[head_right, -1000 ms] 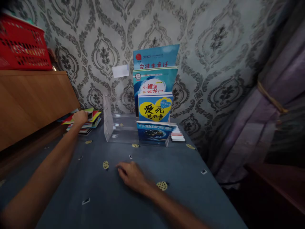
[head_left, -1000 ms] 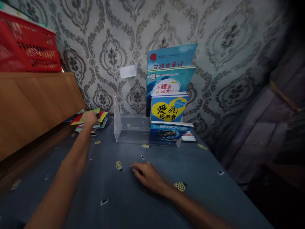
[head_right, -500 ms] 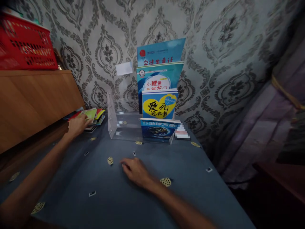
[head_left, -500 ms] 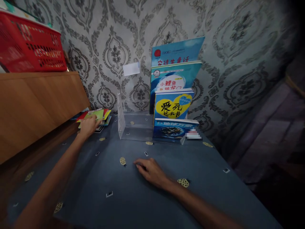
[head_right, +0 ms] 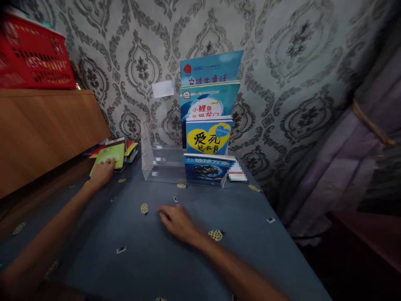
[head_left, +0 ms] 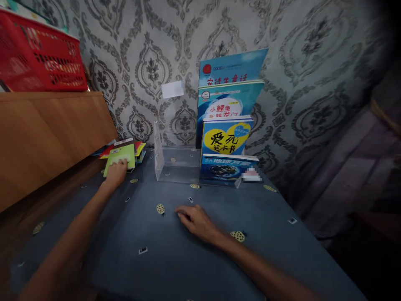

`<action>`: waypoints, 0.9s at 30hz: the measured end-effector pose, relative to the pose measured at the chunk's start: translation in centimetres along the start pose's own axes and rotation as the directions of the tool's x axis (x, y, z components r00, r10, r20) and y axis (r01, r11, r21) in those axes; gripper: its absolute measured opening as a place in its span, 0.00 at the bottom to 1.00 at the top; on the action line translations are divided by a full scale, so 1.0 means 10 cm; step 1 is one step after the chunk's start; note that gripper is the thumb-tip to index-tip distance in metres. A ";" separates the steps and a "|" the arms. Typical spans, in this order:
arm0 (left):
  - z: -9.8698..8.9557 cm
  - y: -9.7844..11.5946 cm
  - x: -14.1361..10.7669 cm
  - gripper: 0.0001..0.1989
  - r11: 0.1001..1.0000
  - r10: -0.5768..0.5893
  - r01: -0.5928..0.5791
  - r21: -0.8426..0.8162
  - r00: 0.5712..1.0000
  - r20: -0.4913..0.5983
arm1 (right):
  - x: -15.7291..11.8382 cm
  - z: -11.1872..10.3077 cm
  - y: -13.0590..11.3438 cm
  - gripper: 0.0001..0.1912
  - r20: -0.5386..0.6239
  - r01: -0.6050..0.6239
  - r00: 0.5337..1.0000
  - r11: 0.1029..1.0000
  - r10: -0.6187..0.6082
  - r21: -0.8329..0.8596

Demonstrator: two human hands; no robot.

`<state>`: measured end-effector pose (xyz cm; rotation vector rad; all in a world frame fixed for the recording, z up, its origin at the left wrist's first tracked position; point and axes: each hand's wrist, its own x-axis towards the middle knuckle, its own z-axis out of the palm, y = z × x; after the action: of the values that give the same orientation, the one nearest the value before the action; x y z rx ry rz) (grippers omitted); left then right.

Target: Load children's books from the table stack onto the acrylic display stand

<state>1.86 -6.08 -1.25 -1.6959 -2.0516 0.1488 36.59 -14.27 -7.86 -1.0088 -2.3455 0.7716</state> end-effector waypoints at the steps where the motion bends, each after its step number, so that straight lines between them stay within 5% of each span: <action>1: 0.00 0.04 -0.05 0.25 1.000 -0.005 0.005 0.004 1.000 0.000 | 0.00 0.00 0.01 0.17 -0.002 0.003 1.000 1.000 -0.003 0.002; 13: 0.07 0.40 -0.68 0.28 0.999 0.052 -0.052 0.016 0.997 0.050 | 0.00 0.02 0.02 0.17 -0.006 0.017 1.000 1.000 -0.017 0.014; 17: 0.03 0.45 -0.88 0.27 0.988 0.135 -0.144 0.049 0.979 0.150 | 0.00 0.02 0.02 0.17 0.004 0.019 1.000 1.000 -0.019 0.013; 27: -0.32 0.64 -1.19 0.23 0.949 0.310 -0.316 -0.016 0.922 0.232 | 0.01 0.05 0.06 0.16 -0.036 0.047 0.998 0.998 -0.046 0.035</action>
<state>10.47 -16.60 -4.17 -2.0680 -1.9085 0.4937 36.55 -14.03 -8.62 -0.9414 -2.3090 0.7697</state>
